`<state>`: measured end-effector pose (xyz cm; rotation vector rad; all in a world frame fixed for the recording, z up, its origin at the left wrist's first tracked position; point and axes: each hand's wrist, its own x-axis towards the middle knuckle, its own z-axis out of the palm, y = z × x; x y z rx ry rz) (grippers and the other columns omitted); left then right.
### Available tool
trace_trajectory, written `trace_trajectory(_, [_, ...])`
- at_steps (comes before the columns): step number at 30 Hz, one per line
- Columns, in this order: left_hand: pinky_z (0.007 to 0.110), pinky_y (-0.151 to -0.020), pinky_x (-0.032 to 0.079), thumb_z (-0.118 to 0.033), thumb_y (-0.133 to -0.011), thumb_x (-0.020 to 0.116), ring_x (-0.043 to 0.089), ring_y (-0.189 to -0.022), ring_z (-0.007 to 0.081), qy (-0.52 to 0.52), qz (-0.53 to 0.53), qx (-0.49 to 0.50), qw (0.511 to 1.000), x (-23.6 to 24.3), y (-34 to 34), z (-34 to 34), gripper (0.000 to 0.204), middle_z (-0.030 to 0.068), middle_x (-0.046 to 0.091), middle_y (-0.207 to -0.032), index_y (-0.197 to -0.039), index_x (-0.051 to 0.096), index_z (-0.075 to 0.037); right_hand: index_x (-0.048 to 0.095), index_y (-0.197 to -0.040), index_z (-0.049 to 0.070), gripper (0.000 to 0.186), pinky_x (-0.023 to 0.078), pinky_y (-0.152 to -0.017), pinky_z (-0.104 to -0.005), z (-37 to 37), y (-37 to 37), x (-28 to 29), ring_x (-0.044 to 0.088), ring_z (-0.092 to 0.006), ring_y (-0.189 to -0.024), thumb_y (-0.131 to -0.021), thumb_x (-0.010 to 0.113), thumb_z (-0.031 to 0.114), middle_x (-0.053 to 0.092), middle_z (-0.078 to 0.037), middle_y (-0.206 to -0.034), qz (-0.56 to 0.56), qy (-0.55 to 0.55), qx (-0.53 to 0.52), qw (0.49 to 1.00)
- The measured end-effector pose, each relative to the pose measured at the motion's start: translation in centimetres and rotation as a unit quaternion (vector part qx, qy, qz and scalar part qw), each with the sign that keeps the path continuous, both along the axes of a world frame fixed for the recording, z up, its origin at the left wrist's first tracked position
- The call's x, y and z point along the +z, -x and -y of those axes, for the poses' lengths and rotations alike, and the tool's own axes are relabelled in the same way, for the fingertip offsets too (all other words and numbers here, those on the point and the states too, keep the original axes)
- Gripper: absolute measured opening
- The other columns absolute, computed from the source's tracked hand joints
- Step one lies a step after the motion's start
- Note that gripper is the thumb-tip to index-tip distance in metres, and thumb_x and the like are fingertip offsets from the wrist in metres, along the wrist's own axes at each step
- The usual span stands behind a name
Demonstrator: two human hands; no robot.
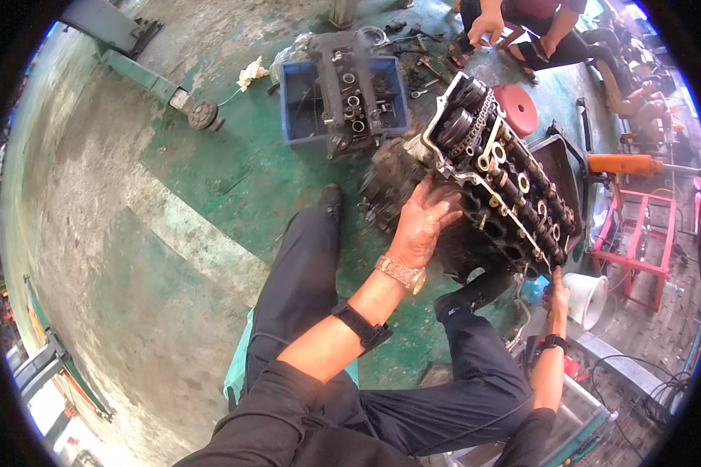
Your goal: The person works on a disassembled engine block, using a wrench to loosen and remove bolts from the cylinder head and block. They rotate the engine to access different sides and continue removing fasteners with both hands.
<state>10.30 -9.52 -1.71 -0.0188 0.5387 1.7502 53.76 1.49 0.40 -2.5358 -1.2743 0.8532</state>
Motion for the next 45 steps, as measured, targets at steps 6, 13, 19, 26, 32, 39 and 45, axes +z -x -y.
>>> trace_trajectory(6, [0.036, -0.086, 0.053, -0.008, -0.091, 0.057, 0.059, -0.109, 0.0257, 0.061, -0.014, -0.045, 0.997, -0.9, -0.8, 1.7, 0.052, 0.0170, 0.053, -0.126, -0.138, 0.037, 0.002, 0.053, -0.053, 0.009, 0.070, 0.028, -0.044, -0.0295, -0.1, -0.3, 0.0, 0.041, -0.0122, -0.046, -0.077, 0.058, 0.075, 0.045, 0.001, -0.051, -0.019, -0.010, 0.001, 1.000])
trace_trajectory(13, [0.039, -0.083, 0.055, -0.015, -0.091, 0.060, 0.064, -0.098, 0.0268, 0.114, 0.003, -0.061, 0.992, -2.7, -2.8, 5.3, 0.034, 0.0168, 0.063, -0.111, -0.119, 0.050, 0.003, 0.048, -0.055, 0.016, 0.065, 0.026, -0.040, -0.0261, -0.5, -0.2, 0.2, 0.039, -0.0097, -0.042, -0.074, 0.058, 0.077, 0.044, 0.003, -0.051, -0.027, 0.005, 0.022, 0.999])
trace_trajectory(19, [0.043, -0.081, 0.056, -0.013, -0.091, 0.058, 0.065, -0.097, 0.0319, 0.179, -0.002, -0.109, 0.978, -2.1, -3.2, 7.6, 0.030, 0.0190, 0.063, -0.108, -0.115, 0.051, 0.004, 0.059, -0.066, 0.000, 0.076, 0.037, -0.043, -0.0342, -1.3, -1.6, 0.7, 0.051, -0.0180, -0.047, -0.077, 0.055, 0.075, 0.055, -0.005, -0.058, 0.154, -0.003, 0.160, 0.975])
trace_trajectory(26, [0.036, -0.069, 0.057, -0.008, -0.094, 0.049, 0.067, -0.087, 0.0262, 0.175, -0.012, -0.117, 0.978, 0.5, -3.8, 10.1, 0.014, 0.0121, 0.061, -0.100, -0.105, 0.052, 0.000, 0.065, -0.086, -0.003, 0.059, 0.044, -0.052, -0.0339, -2.6, -1.4, 7.4, 0.053, -0.0158, -0.053, -0.082, 0.065, 0.056, 0.057, -0.006, -0.062, 0.129, -0.107, 0.189, 0.968])
trace_trajectory(32, [0.041, -0.076, 0.056, -0.008, -0.093, 0.050, 0.066, -0.092, 0.0299, 0.155, -0.032, -0.141, 0.977, 2.6, -4.9, 14.0, 0.013, 0.0141, 0.063, -0.101, -0.103, 0.054, -0.001, 0.068, -0.094, -0.001, 0.053, 0.044, -0.052, -0.0312, -1.7, 5.9, 13.2, 0.055, -0.0142, -0.056, -0.082, 0.066, 0.050, 0.062, -0.006, -0.069, 0.048, -0.185, 0.194, 0.962])
trace_trajectory(39, [0.043, -0.080, 0.053, -0.013, -0.092, 0.053, 0.064, -0.097, 0.0326, 0.169, -0.043, -0.170, 0.970, 2.5, -5.7, 18.3, 0.017, 0.0170, 0.063, -0.106, -0.104, 0.054, 0.000, 0.068, -0.106, 0.003, 0.055, 0.047, -0.088, -0.0383, 2.3, 11.2, 13.4, 0.065, -0.0302, -0.102, -0.079, 0.065, 0.050, 0.068, -0.019, -0.104, 0.175, -0.134, 0.248, 0.943])
trace_trajectory(45, [0.042, -0.079, 0.053, -0.013, -0.092, 0.054, 0.065, -0.094, 0.0306, 0.150, -0.053, -0.186, 0.970, 1.4, -4.7, 19.1, 0.014, 0.0150, 0.064, -0.102, -0.101, 0.055, -0.002, 0.068, -0.098, -0.001, 0.053, 0.048, -0.086, -0.0416, 3.6, 10.0, 12.7, 0.064, -0.0360, -0.100, -0.078, 0.064, 0.048, 0.067, -0.023, -0.102, 0.160, -0.135, 0.212, 0.955])
